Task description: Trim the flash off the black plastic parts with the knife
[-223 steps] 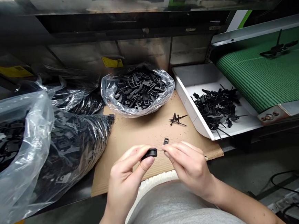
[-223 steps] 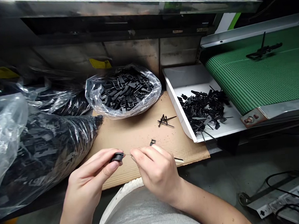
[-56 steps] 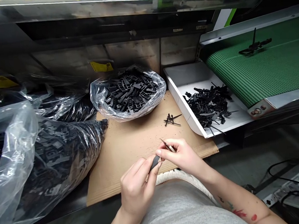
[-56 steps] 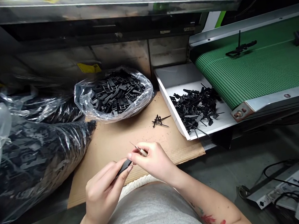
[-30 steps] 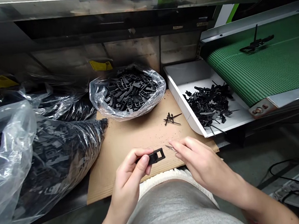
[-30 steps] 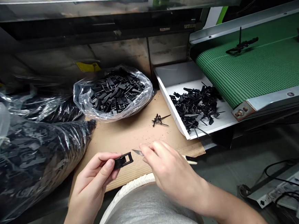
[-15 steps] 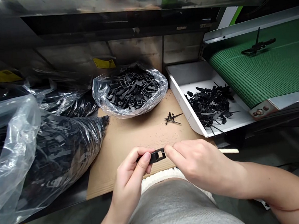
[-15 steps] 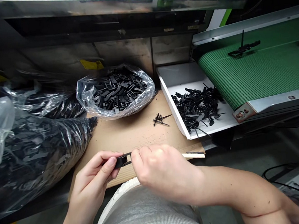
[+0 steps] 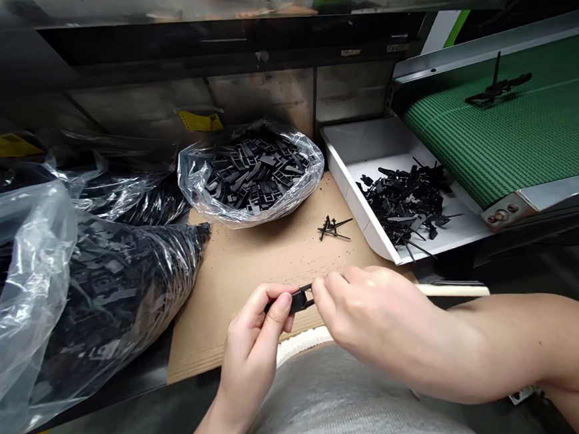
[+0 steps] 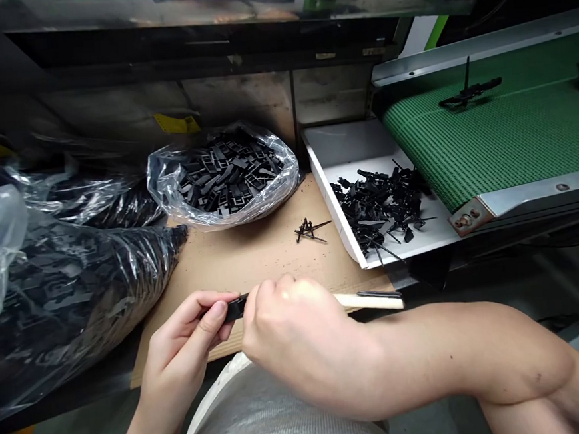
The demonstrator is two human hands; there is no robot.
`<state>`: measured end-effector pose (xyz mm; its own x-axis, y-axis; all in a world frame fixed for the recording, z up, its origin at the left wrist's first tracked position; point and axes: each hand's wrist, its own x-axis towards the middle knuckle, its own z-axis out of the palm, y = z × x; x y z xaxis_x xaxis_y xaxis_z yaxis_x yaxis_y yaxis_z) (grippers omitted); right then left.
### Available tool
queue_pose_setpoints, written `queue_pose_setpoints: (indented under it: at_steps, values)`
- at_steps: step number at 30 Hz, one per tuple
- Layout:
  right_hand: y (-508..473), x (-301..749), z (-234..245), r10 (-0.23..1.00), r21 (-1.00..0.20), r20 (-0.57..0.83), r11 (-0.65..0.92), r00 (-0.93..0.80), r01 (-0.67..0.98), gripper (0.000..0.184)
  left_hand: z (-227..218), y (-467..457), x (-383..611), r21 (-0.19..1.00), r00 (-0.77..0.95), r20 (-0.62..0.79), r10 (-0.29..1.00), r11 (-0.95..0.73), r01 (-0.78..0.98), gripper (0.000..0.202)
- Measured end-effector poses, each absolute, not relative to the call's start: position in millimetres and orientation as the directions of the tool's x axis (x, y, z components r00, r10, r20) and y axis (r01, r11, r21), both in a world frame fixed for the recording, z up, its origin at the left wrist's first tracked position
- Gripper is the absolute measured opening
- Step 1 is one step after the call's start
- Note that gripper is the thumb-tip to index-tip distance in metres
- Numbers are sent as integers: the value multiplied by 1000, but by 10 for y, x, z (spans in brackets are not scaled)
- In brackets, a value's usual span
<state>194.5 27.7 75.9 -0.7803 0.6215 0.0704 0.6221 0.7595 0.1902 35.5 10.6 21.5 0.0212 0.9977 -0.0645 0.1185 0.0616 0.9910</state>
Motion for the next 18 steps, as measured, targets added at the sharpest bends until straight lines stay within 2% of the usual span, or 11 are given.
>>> queue_pose_setpoints:
  at_steps: [4,8,18]
  values:
    - [290,2064,782,643,151,174,731,-746,665,20,233,131,325,996,17,-59,998,58,63,11]
    - [287,2132,751,585,111,199,784,-786,611,22,225,148,309,999,48,-40,998,39,32,12]
    - [276,2129,649,523,177,295,793,-800,583,21,269,139,297,986,92,-7,996,-8,167,14]
